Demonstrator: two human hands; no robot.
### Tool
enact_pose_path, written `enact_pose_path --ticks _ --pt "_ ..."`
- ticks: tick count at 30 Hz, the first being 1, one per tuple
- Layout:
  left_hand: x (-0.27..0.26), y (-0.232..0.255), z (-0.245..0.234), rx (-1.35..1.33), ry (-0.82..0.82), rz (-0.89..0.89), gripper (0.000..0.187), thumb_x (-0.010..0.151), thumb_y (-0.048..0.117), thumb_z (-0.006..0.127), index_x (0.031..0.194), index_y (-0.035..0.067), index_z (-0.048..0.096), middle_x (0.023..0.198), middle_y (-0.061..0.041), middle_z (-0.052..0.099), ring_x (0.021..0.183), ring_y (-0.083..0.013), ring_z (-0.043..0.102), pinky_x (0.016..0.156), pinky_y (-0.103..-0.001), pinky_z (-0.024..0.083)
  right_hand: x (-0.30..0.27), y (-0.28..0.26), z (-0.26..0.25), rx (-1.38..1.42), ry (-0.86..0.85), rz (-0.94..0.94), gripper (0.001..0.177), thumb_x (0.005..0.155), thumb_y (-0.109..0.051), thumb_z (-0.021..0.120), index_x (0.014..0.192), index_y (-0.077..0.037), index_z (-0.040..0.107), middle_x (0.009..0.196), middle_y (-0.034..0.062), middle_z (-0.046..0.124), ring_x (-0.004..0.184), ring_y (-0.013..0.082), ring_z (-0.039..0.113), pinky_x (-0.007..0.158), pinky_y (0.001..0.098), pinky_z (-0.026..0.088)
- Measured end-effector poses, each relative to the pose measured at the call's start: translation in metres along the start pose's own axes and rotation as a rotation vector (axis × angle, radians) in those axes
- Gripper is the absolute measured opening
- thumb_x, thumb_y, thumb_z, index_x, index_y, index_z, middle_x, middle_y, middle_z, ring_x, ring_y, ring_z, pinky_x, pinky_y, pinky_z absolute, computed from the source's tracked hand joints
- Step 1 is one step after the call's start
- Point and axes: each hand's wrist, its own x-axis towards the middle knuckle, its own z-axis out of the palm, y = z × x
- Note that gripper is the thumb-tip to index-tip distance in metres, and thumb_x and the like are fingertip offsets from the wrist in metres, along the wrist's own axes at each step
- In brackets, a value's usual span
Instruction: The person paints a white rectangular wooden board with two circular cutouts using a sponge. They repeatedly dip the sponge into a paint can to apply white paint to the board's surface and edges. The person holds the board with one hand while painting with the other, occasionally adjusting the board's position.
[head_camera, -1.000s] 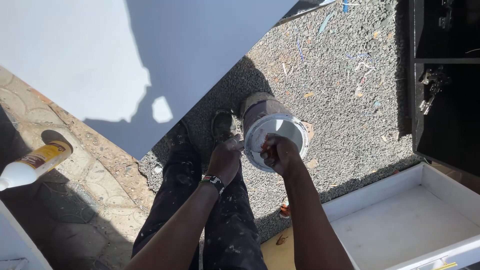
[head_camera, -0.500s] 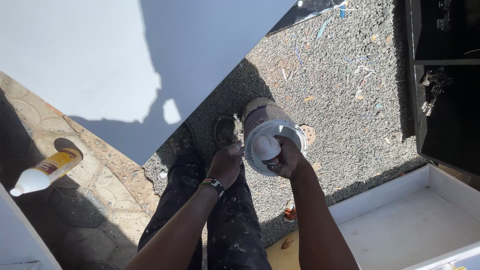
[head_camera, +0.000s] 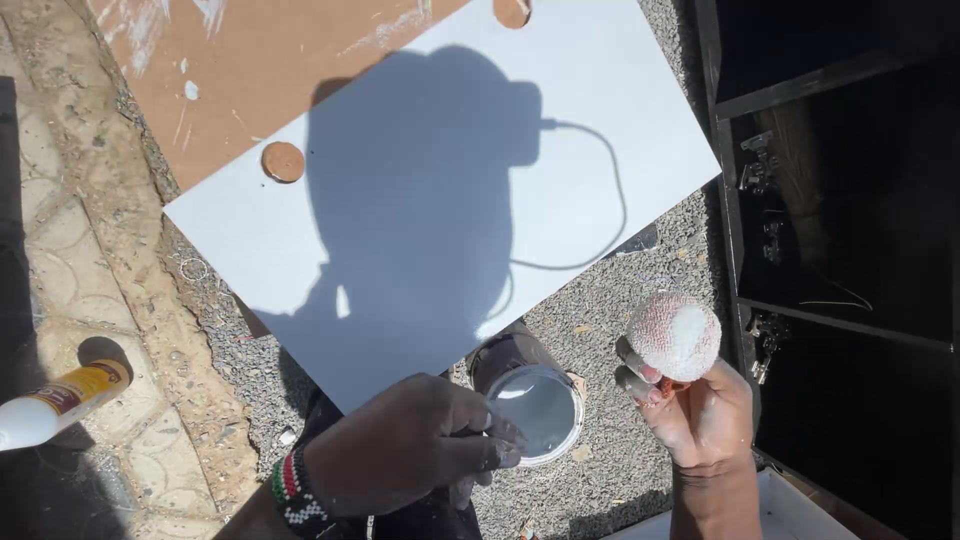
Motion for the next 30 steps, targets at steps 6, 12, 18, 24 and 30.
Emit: enact_pose_path --ticks 6,12,18,24,30 --pt "0.017 0.001 -0.159 0.424 0.966 0.538 0.023 0.106 0.024 0.081 0.120 0.006 0.084 0.116 -0.009 0.089 0.107 -0.0272 0.083 0.099 -0.045 0.062 0.084 0.022 0.098 -0.282 0.002 -0.072 0.033 0.115 -0.023 0.083 0.138 -0.002 0.072 0.111 0.0139 0.076 0.085 0.0215 0.063 0.071 0.0343 0.045" --pt "0.094 0.002 -0.247 0.795 1.016 0.133 0.136 0.083 0.067 0.106 0.181 -0.001 0.040 0.183 -0.041 0.038 0.170 -0.0612 0.032 0.137 -0.069 0.030 0.119 0.055 0.151 -1.190 0.304 -0.299 0.025 0.116 -0.018 0.078 0.139 -0.007 0.074 0.110 0.0067 0.077 0.097 0.0121 0.069 0.084 0.0247 0.056" --pt "0.168 0.017 -0.246 0.979 0.975 -0.336 0.118 0.087 0.048 0.083 0.182 -0.006 0.039 0.176 -0.050 0.047 0.162 -0.0703 0.046 0.129 -0.073 0.038 0.154 0.047 0.158 -2.257 0.002 -0.735 0.016 0.119 -0.005 0.067 0.129 0.000 0.078 0.097 0.0138 0.072 0.088 0.0354 0.061 0.083 0.0535 0.051" --pt "0.181 0.018 -0.248 0.981 1.030 -0.395 0.110 0.088 0.042 0.081 0.178 -0.009 0.044 0.175 -0.047 0.052 0.162 -0.0678 0.048 0.129 -0.072 0.042 0.078 0.193 0.192 -2.140 -0.301 -0.548 0.018 0.104 -0.008 0.074 0.121 -0.013 0.076 0.109 0.0080 0.073 0.086 0.0355 0.062 0.052 0.0529 0.051" --pt "0.172 0.011 -0.262 0.960 0.911 -0.349 0.197 0.031 0.079 0.121 0.179 -0.016 0.034 0.175 -0.049 0.050 0.164 -0.0668 0.046 0.127 -0.071 0.044 0.208 -0.068 0.129 -2.071 0.059 -0.730 0.014 0.114 -0.002 0.069 0.111 -0.003 0.082 0.103 0.0082 0.082 0.099 0.0244 0.075 0.086 0.0410 0.059"
